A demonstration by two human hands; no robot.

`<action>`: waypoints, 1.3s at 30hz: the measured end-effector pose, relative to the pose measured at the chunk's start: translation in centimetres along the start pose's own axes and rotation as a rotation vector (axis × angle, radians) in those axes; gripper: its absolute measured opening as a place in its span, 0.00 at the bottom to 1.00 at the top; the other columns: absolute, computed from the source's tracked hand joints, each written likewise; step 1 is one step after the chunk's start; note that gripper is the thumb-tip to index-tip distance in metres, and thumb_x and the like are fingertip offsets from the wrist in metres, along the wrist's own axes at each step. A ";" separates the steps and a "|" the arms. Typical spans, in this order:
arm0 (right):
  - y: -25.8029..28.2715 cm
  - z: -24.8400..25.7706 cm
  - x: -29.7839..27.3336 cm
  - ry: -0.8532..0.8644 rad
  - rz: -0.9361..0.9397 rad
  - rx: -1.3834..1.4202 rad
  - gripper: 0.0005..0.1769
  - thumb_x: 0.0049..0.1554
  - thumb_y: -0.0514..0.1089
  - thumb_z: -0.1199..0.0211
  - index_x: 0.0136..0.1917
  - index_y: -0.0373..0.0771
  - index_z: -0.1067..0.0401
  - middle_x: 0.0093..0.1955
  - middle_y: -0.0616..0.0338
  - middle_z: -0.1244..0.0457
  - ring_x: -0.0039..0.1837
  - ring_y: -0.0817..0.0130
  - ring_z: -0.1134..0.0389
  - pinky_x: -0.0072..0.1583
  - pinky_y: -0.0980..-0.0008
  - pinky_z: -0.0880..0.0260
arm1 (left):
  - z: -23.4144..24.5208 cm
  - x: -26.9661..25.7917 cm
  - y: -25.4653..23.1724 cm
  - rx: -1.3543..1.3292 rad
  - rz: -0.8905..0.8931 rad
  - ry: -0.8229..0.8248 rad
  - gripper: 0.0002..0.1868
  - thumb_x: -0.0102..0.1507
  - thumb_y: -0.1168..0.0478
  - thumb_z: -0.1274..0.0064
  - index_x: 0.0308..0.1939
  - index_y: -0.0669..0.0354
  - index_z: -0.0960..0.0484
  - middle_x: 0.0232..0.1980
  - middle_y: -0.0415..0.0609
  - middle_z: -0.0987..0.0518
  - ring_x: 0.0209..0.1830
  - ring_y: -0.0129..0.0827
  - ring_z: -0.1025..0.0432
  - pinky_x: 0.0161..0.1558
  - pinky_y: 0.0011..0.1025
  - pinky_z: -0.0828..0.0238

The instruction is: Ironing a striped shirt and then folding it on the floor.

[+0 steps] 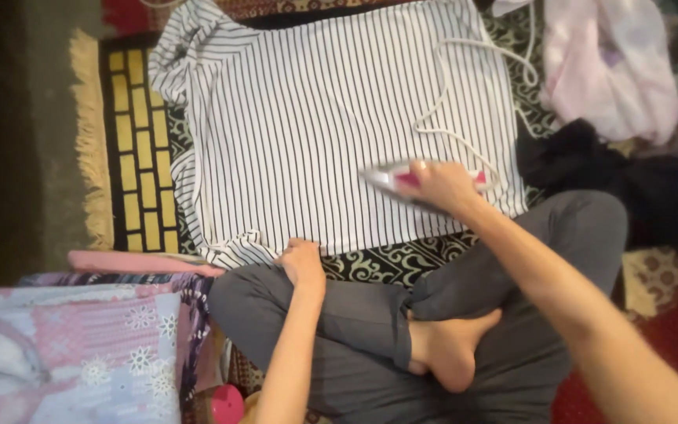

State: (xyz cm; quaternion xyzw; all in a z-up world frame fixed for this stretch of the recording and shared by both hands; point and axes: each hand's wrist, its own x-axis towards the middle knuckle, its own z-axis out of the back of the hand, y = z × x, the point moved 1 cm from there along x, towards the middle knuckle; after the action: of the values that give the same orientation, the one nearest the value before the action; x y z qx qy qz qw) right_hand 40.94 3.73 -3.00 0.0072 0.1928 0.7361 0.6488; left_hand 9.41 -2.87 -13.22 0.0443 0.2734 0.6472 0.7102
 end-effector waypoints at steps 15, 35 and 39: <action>12.6 -7.7 -2.0 0.289 0.281 0.029 0.30 0.53 0.66 0.36 0.44 0.35 0.22 0.39 0.43 0.29 0.43 0.48 0.27 0.49 0.50 0.26 | 4.5 -0.7 4.5 -0.206 0.065 -0.134 0.09 0.58 0.59 0.42 0.42 0.52 0.15 0.41 0.46 0.16 0.45 0.40 0.21 0.40 0.38 0.25; -12.5 2.4 1.3 -0.089 0.103 -0.050 0.36 0.49 0.75 0.38 0.52 0.42 0.22 0.35 0.44 0.30 0.39 0.45 0.27 0.44 0.48 0.28 | 11.8 -8.6 -24.5 -0.821 -0.778 -0.523 0.14 0.64 0.64 0.51 0.52 0.63 0.19 0.65 0.56 0.24 0.65 0.46 0.29 0.64 0.41 0.32; -14.1 2.3 1.3 -0.085 0.110 -0.096 0.34 0.52 0.74 0.38 0.47 0.41 0.22 0.33 0.44 0.31 0.37 0.46 0.28 0.45 0.49 0.26 | 9.8 -4.3 -30.5 -0.425 -0.886 -0.573 0.24 0.61 0.61 0.50 0.60 0.67 0.23 0.73 0.56 0.32 0.70 0.41 0.35 0.66 0.39 0.36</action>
State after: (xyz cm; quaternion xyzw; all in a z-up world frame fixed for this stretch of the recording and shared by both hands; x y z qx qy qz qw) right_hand 54.73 6.78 -5.34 0.0180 0.1287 0.7780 0.6147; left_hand 40.97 -8.93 -16.21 -0.0447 -0.0737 0.2904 0.9530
